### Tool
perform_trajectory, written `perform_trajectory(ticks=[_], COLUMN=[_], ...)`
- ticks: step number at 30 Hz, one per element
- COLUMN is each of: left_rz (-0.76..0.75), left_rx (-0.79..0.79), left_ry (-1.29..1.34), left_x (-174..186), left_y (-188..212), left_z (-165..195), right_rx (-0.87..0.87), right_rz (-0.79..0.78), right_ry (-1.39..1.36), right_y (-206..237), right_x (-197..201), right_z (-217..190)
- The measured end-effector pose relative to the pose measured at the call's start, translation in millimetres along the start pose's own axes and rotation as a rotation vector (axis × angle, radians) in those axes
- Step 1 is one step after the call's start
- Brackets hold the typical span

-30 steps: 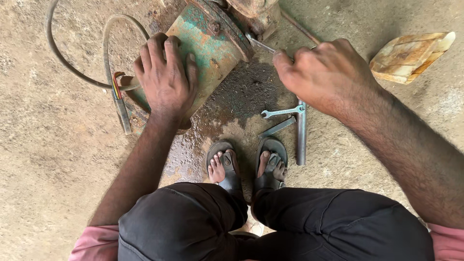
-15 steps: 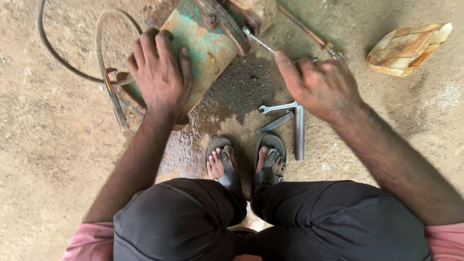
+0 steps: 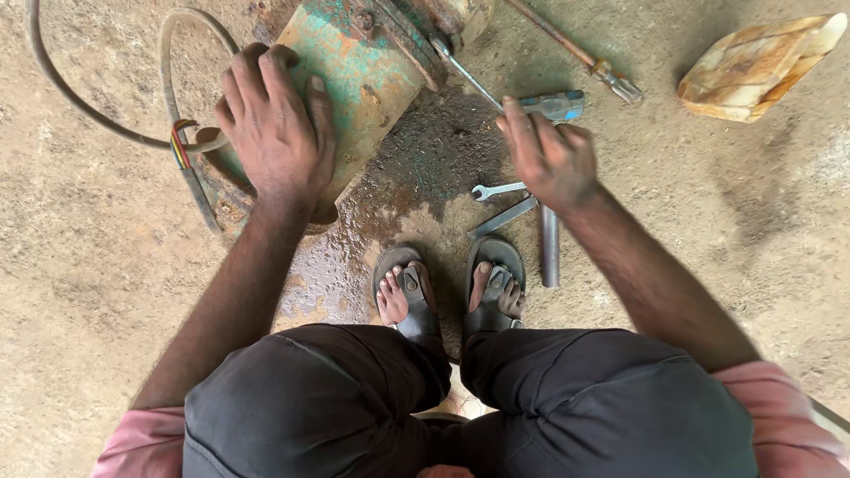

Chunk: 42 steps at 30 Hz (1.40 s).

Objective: The person uses a hammer and wrench to loosen and remove bolts from a rusted water pump. They repeatedly strike the wrench with the hammer and then turn the wrench by hand to unscrew the bolts.

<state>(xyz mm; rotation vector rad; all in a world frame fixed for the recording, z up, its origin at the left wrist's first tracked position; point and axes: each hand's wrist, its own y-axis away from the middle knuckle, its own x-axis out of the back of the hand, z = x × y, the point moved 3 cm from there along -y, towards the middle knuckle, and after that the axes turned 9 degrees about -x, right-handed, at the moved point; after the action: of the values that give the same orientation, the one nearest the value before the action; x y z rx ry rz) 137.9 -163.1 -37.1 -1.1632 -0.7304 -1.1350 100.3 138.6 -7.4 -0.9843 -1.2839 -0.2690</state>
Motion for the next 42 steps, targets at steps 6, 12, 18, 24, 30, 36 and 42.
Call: perform_trajectory(ticks=[6,12,18,24,30,36,42], left_rz=[-0.016,0.019,-0.010,-0.064,-0.068,-0.111,-0.101], left_rx=[0.070,0.025,-0.008,0.045,0.005,0.085,0.019], left_ry=[0.009,-0.087,-0.078,-0.011,0.010,-0.150,-0.059], left_x=[-13,-7,4,15,-2,-23,1], left_y=[1,-4,-7,-14,-4,-16,-23], left_z=[-2,8,12,20,13,7,18], right_rx=[-0.092,-0.284,-0.486,-0.416,-0.286,-0.690,-0.499], right_rz=[0.001,-0.143,-0.373,-0.267,-0.116,-0.389,-0.195], right_ry=[-0.175,-0.279,-0.369,-0.426,-0.358,-0.476,-0.521], right_y=[-19,-50,-33,-37,-30,-64,-48], right_x=[-22,-28,-18,-25,-42,-101,-90], right_z=[-16,-19,-26,-23,7,4,13])
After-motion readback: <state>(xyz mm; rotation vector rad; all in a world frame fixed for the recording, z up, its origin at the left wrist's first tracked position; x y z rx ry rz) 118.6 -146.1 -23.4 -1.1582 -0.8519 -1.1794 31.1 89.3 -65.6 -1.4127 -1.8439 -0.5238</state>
